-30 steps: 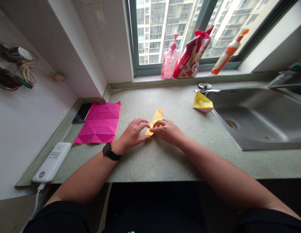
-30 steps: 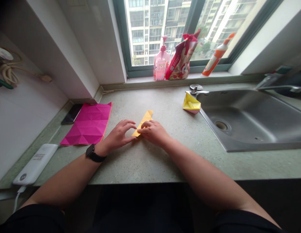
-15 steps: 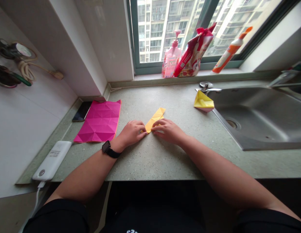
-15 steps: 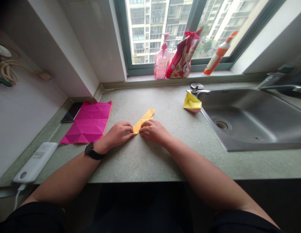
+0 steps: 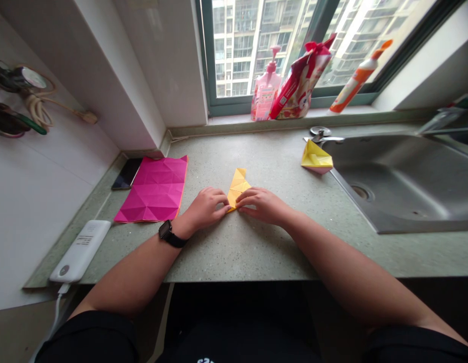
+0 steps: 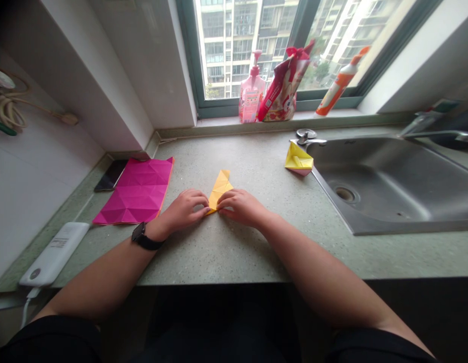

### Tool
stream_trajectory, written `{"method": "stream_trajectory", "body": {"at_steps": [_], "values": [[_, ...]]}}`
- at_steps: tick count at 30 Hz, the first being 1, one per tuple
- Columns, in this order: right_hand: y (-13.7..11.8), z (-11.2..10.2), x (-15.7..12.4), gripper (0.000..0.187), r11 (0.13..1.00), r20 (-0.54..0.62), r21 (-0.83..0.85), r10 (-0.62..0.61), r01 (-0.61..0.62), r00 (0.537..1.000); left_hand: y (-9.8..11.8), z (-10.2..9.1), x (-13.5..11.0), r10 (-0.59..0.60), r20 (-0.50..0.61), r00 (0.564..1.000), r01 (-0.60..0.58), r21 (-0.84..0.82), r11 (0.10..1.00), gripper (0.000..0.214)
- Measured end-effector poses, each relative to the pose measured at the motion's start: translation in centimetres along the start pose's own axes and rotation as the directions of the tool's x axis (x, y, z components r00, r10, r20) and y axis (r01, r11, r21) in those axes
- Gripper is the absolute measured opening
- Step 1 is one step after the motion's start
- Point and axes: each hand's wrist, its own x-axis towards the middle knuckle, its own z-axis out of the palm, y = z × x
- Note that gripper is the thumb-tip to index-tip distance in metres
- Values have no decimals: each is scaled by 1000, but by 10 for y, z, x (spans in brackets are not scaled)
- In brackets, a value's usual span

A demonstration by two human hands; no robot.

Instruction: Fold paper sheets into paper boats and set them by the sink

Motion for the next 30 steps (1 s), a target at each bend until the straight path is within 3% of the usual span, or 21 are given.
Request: {"method": "stream_trajectory", "body": {"at_steps": [6, 12, 19, 22, 26, 30], "values": [[-2, -3, -1, 21, 999, 9, 25, 27, -27, 1000, -5, 5, 0, -72, -60, 996, 72, -7, 997, 8], [-4, -4, -3, 27, 1000, 9, 20, -3, 3, 1000, -8, 6, 1, -73, -45, 996, 73, -3, 997, 9], [-5, -1, -3, 20, 999, 31, -45, 26, -25, 999, -10, 6, 0, -78, -56, 995, 78, -2, 997, 4], [-5, 0, -4, 19, 998, 25, -44, 36, -35, 999, -11, 4, -1, 0, -58, 998, 1, 23, 1000, 13], [-6, 0, -4, 19, 999, 19, -31, 36, -35, 999, -10, -2, -1, 157, 41, 987, -159, 38, 987, 20], [-7, -2, -3, 17, 999, 24, -32, 30, -30, 999, -7, -6, -1, 191, 113, 975, -195, 29, 980, 23]]}}
